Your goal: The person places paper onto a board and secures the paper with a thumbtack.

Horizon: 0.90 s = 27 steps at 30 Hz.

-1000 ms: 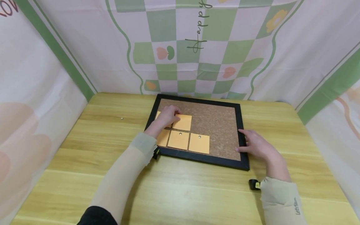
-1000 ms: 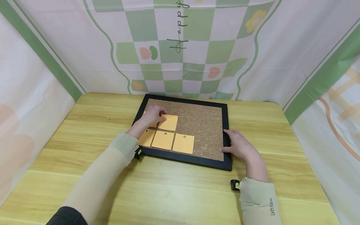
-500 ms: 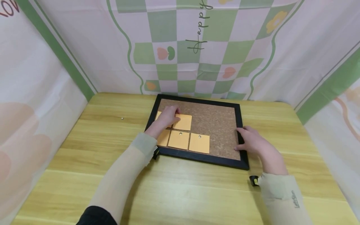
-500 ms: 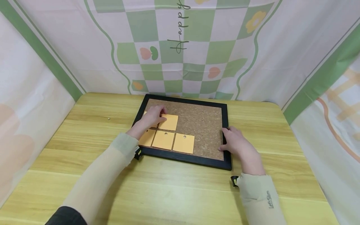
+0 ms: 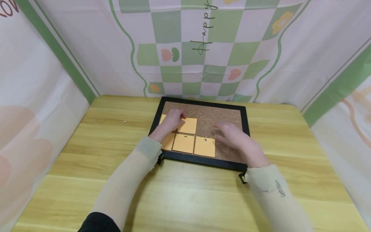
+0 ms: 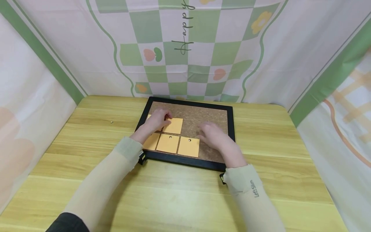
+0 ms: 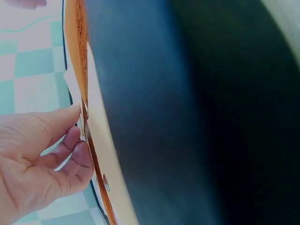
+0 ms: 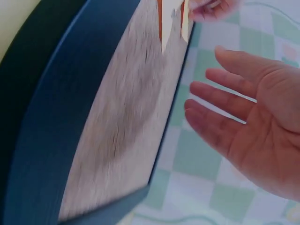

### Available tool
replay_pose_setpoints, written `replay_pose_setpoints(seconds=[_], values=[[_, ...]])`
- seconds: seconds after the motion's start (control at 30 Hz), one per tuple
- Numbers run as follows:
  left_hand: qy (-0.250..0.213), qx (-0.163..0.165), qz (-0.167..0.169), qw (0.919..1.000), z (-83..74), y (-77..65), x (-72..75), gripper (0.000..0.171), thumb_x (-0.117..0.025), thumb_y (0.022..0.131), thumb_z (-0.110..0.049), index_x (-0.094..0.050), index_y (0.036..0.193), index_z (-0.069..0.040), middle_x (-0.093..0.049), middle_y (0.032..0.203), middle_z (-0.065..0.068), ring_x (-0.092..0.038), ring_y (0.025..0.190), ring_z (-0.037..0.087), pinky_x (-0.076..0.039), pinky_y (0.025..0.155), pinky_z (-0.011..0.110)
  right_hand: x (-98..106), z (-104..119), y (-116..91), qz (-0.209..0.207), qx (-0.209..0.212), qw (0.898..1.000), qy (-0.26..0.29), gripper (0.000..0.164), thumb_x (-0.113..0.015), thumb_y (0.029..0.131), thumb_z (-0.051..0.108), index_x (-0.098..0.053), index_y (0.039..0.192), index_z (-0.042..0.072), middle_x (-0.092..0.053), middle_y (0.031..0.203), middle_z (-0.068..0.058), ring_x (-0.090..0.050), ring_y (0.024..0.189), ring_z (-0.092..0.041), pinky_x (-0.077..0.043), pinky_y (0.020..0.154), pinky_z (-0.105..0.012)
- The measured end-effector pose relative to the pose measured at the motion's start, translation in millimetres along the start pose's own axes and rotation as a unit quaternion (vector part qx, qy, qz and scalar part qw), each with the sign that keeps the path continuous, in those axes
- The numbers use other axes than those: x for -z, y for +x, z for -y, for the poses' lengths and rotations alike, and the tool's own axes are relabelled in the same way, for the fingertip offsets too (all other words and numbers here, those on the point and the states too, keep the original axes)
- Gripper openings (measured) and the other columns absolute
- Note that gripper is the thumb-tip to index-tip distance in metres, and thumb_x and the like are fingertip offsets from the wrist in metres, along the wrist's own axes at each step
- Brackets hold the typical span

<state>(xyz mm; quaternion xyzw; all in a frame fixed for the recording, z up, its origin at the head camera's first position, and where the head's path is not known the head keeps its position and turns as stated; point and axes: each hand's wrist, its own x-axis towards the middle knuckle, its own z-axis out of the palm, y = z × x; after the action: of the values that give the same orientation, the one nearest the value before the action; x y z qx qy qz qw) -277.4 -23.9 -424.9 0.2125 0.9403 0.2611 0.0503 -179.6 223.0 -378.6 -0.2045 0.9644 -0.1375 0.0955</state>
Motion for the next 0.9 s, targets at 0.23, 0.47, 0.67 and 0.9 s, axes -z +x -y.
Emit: replay_pose_setpoints(seconds=[0.23,0.47,0.67,0.9], values=[[0.035,-0.006,0.006,0.9994,1.7,0.7,-0.1,0.020,-0.068,0.093,-0.009,-0.070,0.112,-0.004,-0.068,0.110,0.012,-0.062,0.104,0.026,-0.052,0.093,0.036,-11,17,30,-0.006,0.016,0.999,0.037,0.045,-0.063,0.098,0.018,-0.055,0.138,-0.002,-0.058,0.140,-0.022,-0.051,0.133,-0.041,-0.040,0.112,-0.055],[0.060,-0.002,0.034,0.9976,1.0,0.7,3.3,0.027,-0.071,0.093,-0.019,-0.068,0.118,-0.008,-0.067,0.115,0.010,-0.061,0.109,0.024,-0.051,0.097,0.035,-22,27,53,-0.026,0.024,0.998,0.045,0.041,-0.068,0.096,0.022,-0.061,0.130,0.002,-0.062,0.133,-0.018,-0.058,0.124,-0.036,-0.046,0.106,-0.051],[0.072,-0.017,0.044,0.9963,1.6,-1.0,5.8,0.031,-0.072,0.093,-0.021,-0.067,0.121,-0.008,-0.067,0.118,0.010,-0.061,0.112,0.025,-0.050,0.100,0.036,-29,36,69,-0.032,0.026,0.999,0.011,0.041,-0.068,0.095,0.014,-0.060,0.131,-0.003,-0.055,0.141,-0.022,-0.054,0.130,-0.037,-0.044,0.111,-0.049],[0.069,-0.026,0.070,0.9948,3.1,-4.3,9.7,0.038,-0.072,0.093,-0.021,-0.065,0.128,-0.008,-0.064,0.128,0.011,-0.058,0.121,0.026,-0.047,0.106,0.038,-35,41,79,-0.018,0.010,1.000,-0.004,0.044,-0.070,0.093,0.011,-0.058,0.134,-0.003,-0.052,0.144,-0.022,-0.052,0.132,-0.037,-0.043,0.112,-0.048]])
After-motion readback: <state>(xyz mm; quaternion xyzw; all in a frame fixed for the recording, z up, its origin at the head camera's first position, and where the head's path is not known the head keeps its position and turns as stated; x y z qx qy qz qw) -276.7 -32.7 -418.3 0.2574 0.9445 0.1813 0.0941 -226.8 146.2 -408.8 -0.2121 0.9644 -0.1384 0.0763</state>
